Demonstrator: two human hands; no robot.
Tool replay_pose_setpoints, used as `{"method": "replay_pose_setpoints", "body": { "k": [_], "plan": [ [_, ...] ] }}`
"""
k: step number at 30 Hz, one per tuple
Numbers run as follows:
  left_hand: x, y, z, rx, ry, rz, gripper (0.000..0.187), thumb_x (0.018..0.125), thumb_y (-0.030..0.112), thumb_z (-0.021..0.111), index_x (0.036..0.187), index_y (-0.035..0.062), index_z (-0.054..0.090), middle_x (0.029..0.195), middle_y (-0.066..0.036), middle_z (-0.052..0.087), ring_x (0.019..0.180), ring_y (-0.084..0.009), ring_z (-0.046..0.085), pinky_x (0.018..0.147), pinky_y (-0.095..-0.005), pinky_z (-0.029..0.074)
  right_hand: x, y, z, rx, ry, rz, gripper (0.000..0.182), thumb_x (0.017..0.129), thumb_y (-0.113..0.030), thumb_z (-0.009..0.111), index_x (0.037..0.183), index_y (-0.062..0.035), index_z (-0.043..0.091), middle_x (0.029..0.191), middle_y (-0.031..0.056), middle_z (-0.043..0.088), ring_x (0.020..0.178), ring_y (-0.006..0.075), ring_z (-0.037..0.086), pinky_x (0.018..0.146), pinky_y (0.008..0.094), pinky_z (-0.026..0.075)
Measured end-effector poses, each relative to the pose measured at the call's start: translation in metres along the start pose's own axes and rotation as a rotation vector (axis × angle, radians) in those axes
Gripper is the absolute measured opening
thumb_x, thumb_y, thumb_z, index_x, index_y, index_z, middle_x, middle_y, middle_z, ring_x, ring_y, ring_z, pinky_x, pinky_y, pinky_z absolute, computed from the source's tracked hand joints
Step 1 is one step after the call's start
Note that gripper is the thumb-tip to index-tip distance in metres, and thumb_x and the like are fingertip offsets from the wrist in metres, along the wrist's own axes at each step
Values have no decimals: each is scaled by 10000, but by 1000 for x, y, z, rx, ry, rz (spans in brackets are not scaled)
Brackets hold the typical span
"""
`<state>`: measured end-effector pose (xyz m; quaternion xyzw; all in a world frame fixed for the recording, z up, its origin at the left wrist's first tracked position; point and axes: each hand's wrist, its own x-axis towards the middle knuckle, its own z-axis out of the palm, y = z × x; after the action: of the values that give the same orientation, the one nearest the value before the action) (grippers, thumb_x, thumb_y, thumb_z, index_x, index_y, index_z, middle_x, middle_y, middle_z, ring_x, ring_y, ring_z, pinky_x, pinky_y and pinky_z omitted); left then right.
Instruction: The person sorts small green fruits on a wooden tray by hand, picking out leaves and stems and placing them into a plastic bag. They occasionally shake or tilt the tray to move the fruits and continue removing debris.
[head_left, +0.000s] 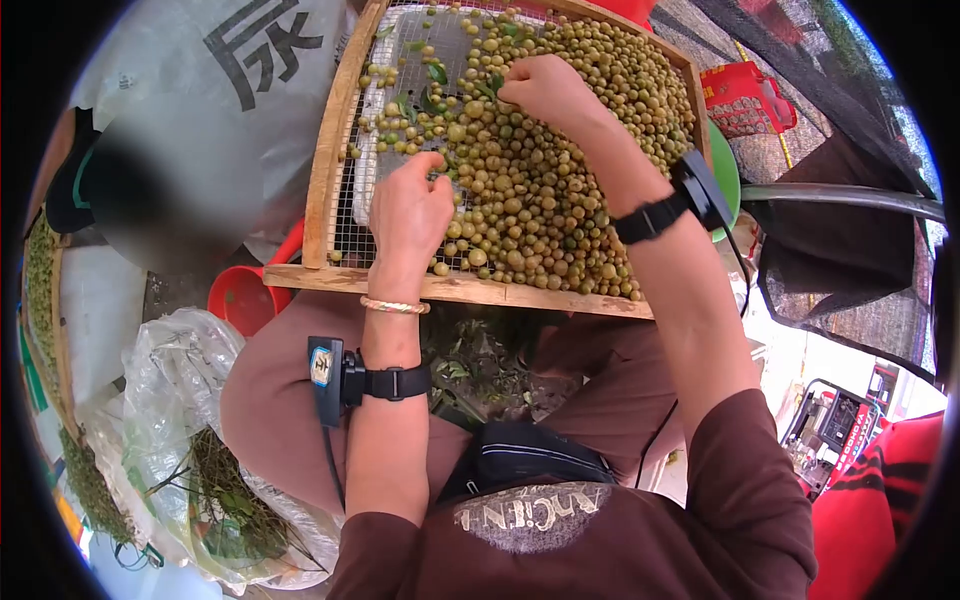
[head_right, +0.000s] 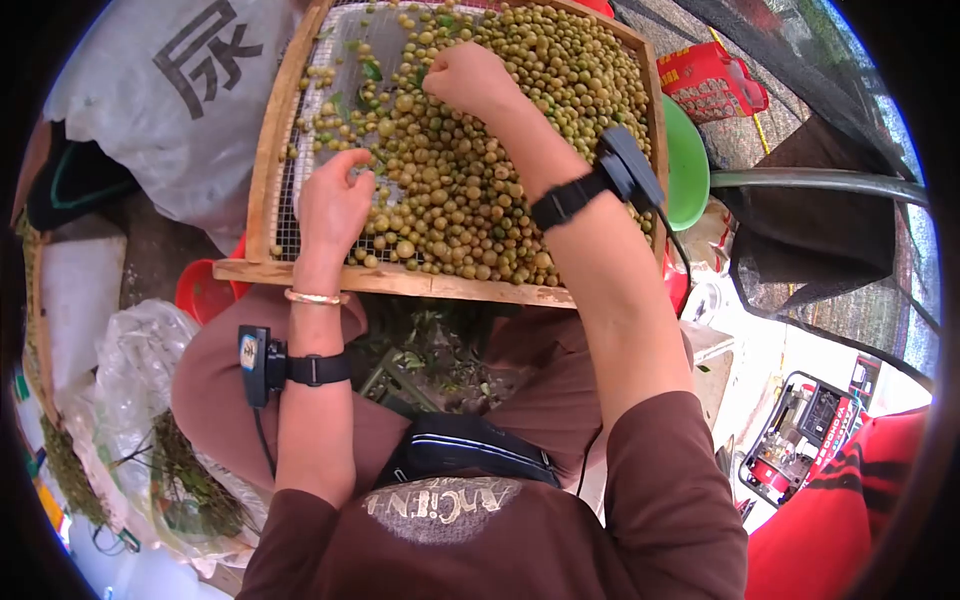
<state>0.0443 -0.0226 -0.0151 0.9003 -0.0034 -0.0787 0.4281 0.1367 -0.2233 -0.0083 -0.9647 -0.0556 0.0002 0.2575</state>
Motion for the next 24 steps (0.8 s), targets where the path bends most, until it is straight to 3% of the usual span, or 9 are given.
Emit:
{"method": "replay_pose_setpoints", "body": {
  "k": [2,5,7,12,15,18,20,22,24],
  "plan": [
    [1,-8,12,-131,63,15,282,764,143,552,1015,44,633,607,-136,607,610,-286,608,602,-378,460,-44,-27,-33,499,-244,231,140,789,-184,586,771,-52,630,617,31,572,547,104,538,449,265,397],
    [-6,13,6,-372,-65,-9,322,759,106,570,1072,38,606,660,-77,619,563,-193,617,536,-286,463,-82,-46,-35,788,-221,277,187,772,-186,607,834,-13,638,604,25,571,532,80,538,443,245,404],
    [-17,25,4,-642,-213,20,303,768,79,571,1059,-4,580,742,-41,606,553,-117,604,485,-202,437,-95,-54,-30,766,-257,262,201,776,-194,615,763,5,645,581,35,578,530,100,550,452,250,412],
    [-35,24,9,-617,-385,-17,104,792,65,527,856,-11,559,716,-44,587,541,-112,578,470,-210,444,-120,-56,-15,348,-232,188,300,764,-299,616,723,-5,658,606,158,605,556,238,588,558,374,456],
    [-38,15,15,-815,-355,-122,124,806,56,522,900,-3,577,746,-71,593,547,-129,580,515,-227,513,-143,-51,-40,513,-211,162,202,798,-193,578,780,-1,642,609,68,587,583,128,558,539,288,446],
    [-33,6,13,-1027,-357,-178,143,826,60,507,944,8,568,783,-111,624,497,-120,565,523,-249,517,-170,-33,-105,615,293,-38,155,799,-111,530,827,0,635,700,61,608,610,107,565,563,256,456],
    [-30,2,12,-1063,-397,-139,150,837,76,513,967,19,560,803,-117,628,470,-97,531,552,-275,524,-192,-9,-159,474,594,-57,158,748,-48,540,852,1,649,772,125,652,684,190,623,642,295,493],
    [-34,9,6,-1078,-331,-264,154,845,95,525,981,29,553,828,-123,628,455,-86,501,586,-301,530,-198,16,-192,582,738,103,173,766,-126,600,886,-9,643,788,152,642,731,237,626,662,321,495],
    [-35,10,7,-1100,-245,-289,164,847,113,543,992,37,550,842,-124,627,467,-80,500,604,-318,530,-193,77,-209,-249,678,32,235,773,-201,630,915,-14,638,825,179,637,766,294,620,700,360,493]
  ]
}}
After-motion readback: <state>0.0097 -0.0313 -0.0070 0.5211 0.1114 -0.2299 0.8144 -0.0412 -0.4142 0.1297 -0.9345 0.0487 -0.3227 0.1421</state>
